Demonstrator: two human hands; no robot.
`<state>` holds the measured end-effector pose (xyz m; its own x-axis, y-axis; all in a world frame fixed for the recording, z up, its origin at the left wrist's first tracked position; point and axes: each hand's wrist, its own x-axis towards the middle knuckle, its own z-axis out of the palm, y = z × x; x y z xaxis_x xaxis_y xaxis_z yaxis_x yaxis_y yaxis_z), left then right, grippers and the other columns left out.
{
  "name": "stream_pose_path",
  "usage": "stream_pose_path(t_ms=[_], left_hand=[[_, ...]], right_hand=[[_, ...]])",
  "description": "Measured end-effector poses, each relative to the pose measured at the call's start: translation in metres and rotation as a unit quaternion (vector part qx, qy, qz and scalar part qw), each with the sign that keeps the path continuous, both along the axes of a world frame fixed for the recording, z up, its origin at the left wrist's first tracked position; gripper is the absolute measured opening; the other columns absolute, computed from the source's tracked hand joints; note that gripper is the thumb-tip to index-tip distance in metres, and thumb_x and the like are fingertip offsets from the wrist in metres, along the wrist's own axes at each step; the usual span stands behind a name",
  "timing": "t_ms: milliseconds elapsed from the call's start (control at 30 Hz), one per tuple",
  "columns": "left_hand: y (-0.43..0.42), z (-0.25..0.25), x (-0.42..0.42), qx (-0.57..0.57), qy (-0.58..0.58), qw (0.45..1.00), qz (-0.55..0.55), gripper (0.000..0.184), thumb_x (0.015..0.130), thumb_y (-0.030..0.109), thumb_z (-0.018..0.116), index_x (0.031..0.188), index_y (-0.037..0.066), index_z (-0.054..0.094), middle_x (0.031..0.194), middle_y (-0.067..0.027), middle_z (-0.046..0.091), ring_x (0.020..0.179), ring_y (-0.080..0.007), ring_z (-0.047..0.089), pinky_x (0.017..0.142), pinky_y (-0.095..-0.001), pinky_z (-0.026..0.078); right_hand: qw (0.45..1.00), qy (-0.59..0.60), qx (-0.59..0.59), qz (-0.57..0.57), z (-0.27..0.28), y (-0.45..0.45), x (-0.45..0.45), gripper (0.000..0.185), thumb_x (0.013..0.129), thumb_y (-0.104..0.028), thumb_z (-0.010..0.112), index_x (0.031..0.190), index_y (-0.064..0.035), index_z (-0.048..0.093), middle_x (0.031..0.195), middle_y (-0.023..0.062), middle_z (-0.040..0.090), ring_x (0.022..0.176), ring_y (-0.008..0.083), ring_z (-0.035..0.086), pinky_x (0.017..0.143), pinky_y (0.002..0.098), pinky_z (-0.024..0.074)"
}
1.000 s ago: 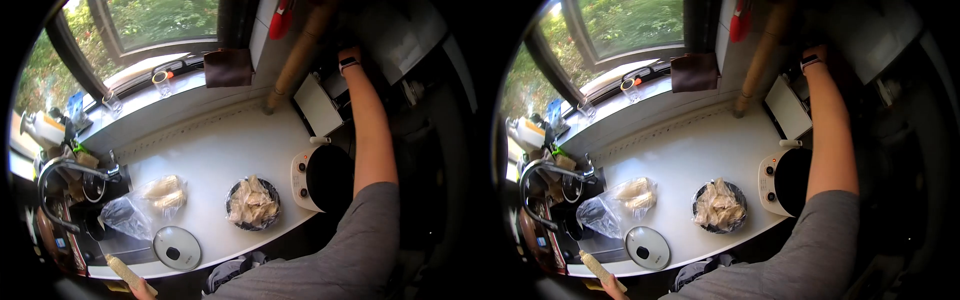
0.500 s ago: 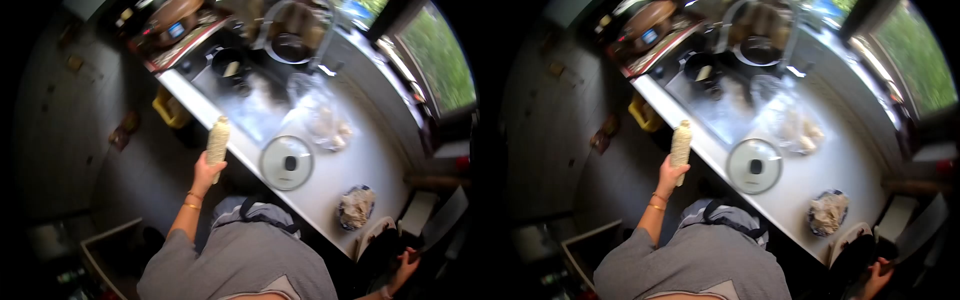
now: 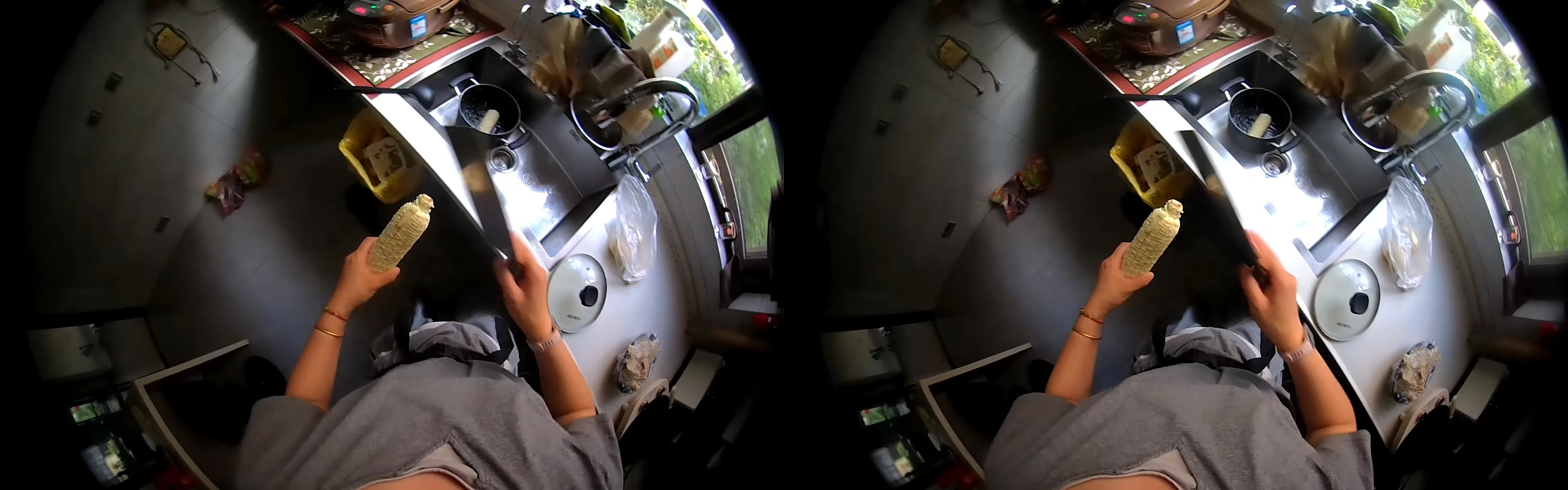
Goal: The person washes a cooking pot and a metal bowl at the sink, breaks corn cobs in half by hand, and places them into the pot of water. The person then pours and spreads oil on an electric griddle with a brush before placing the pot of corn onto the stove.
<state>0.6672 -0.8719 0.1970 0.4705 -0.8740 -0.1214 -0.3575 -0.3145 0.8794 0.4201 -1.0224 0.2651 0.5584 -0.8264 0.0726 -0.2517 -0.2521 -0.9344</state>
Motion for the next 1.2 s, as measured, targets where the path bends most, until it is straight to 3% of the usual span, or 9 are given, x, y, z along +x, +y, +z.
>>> stream_pose_path(t_ms=[100, 200, 300, 333, 467, 533, 633, 867, 1200], left_hand=[[-0.001, -0.014, 0.034, 0.003, -0.008, 1.0, 0.009, 0.045, 0.07, 0.018, 0.076, 0.107, 0.002, 0.056, 0.093, -0.0125, 0.066, 0.086, -0.0218, 0.065, 0.078, -0.033, 0.05], [-0.014, -0.027, 0.069, -0.008, 0.008, 1.0, 0.029, 0.045, 0.07, 0.019, 0.076, 0.106, 0.002, 0.055, 0.092, -0.0143, 0.066, 0.086, -0.0254, 0.066, 0.077, -0.0342, 0.051], [-0.033, -0.034, 0.098, 0.059, -0.043, 0.996, 0.05, 0.045, 0.069, 0.022, 0.076, 0.103, 0.003, 0.055, 0.092, -0.0177, 0.065, 0.084, -0.0339, 0.065, 0.074, -0.0382, 0.051], [-0.04, -0.038, 0.108, 0.068, -0.045, 0.996, 0.045, 0.045, 0.069, 0.022, 0.076, 0.103, 0.003, 0.055, 0.092, -0.0177, 0.065, 0.084, -0.0339, 0.065, 0.074, -0.0382, 0.051], [-0.075, -0.053, 0.144, 0.109, -0.042, 0.993, 0.025, 0.047, 0.067, 0.022, 0.077, 0.104, 0.004, 0.055, 0.092, -0.0178, 0.065, 0.086, -0.0366, 0.064, 0.074, -0.0401, 0.05], [-0.089, -0.057, 0.151, 0.099, -0.051, 0.994, 0.006, 0.047, 0.067, 0.021, 0.077, 0.104, 0.004, 0.055, 0.092, -0.019, 0.065, 0.087, -0.0377, 0.063, 0.073, -0.041, 0.05], [-0.119, -0.066, 0.154, 0.123, -0.038, 0.991, -0.024, 0.047, 0.066, 0.022, 0.076, 0.105, 0.006, 0.055, 0.094, -0.019, 0.065, 0.089, -0.0381, 0.063, 0.074, -0.0425, 0.05], [-0.226, -0.08, 0.132, 0.176, -0.059, 0.969, -0.162, 0.047, 0.069, 0.026, 0.073, 0.107, 0.006, 0.055, 0.092, -0.0195, 0.066, 0.087, -0.0385, 0.063, 0.074, -0.0444, 0.05], [-0.274, -0.092, 0.081, 0.216, -0.095, 0.93, -0.282, 0.042, 0.072, 0.031, 0.068, 0.099, 0.002, 0.054, 0.086, -0.0239, 0.066, 0.083, -0.0415, 0.063, 0.074, -0.0481, 0.05]], right_hand=[[0.997, 0.021, 0.05, 0.049, -0.018, -0.015, 0.056, 0.036, 0.086, -0.001, 0.058, 0.122, -0.0011, 0.058, 0.086, 0.0019, 0.064, 0.065, 0.0074, 0.05, 0.062, 0.0209, 0.0441], [0.999, 0.006, -0.015, 0.052, 0.002, -0.032, 0.104, 0.032, 0.087, -0.002, 0.058, 0.119, -0.0019, 0.061, 0.081, 0.005, 0.063, 0.065, 0.0082, 0.052, 0.06, 0.0219, 0.0445], [0.983, -0.099, -0.118, 0.095, -0.002, -0.051, 0.143, 0.036, 0.084, 0.003, 0.059, 0.119, -0.0041, 0.061, 0.08, 0.0102, 0.064, 0.062, 0.0172, 0.059, 0.059, 0.0255, 0.0469], [0.99, -0.045, -0.07, 0.11, -0.009, -0.058, 0.156, 0.033, 0.084, -0.001, 0.06, 0.116, -0.0067, 0.062, 0.08, 0.0125, 0.065, 0.062, 0.0247, 0.062, 0.059, 0.0298, 0.0486], [0.987, 0.098, -0.026, 0.127, -0.052, -0.086, 0.179, 0.024, 0.087, -0.013, 0.059, 0.11, -0.0115, 0.063, 0.081, 0.0139, 0.065, 0.069, 0.0319, 0.063, 0.062, 0.0381, 0.0506], [0.993, 0.079, -0.036, 0.081, -0.062, -0.1, 0.184, 0.025, 0.087, -0.017, 0.06, 0.111, -0.0122, 0.063, 0.079, 0.0153, 0.065, 0.068, 0.0332, 0.063, 0.062, 0.0394, 0.0503], [0.982, 0.188, 0.012, 0.017, -0.077, -0.124, 0.18, 0.024, 0.089, -0.022, 0.058, 0.11, -0.0125, 0.065, 0.068, 0.0188, 0.061, 0.063, 0.0361, 0.061, 0.059, 0.0413, 0.0475], [0.935, 0.326, 0.06, -0.127, -0.085, -0.172, 0.144, 0.028, 0.092, -0.031, 0.055, 0.105, -0.0092, 0.066, 0.074, 0.0197, 0.063, 0.072, 0.0373, 0.062, 0.063, 0.0421, 0.0471], [0.939, 0.251, -0.001, -0.236, -0.083, -0.181, 0.09, 0.02, 0.091, -0.026, 0.057, 0.102, -0.0122, 0.067, 0.069, 0.0172, 0.061, 0.065, 0.0357, 0.061, 0.059, 0.0403, 0.046]])
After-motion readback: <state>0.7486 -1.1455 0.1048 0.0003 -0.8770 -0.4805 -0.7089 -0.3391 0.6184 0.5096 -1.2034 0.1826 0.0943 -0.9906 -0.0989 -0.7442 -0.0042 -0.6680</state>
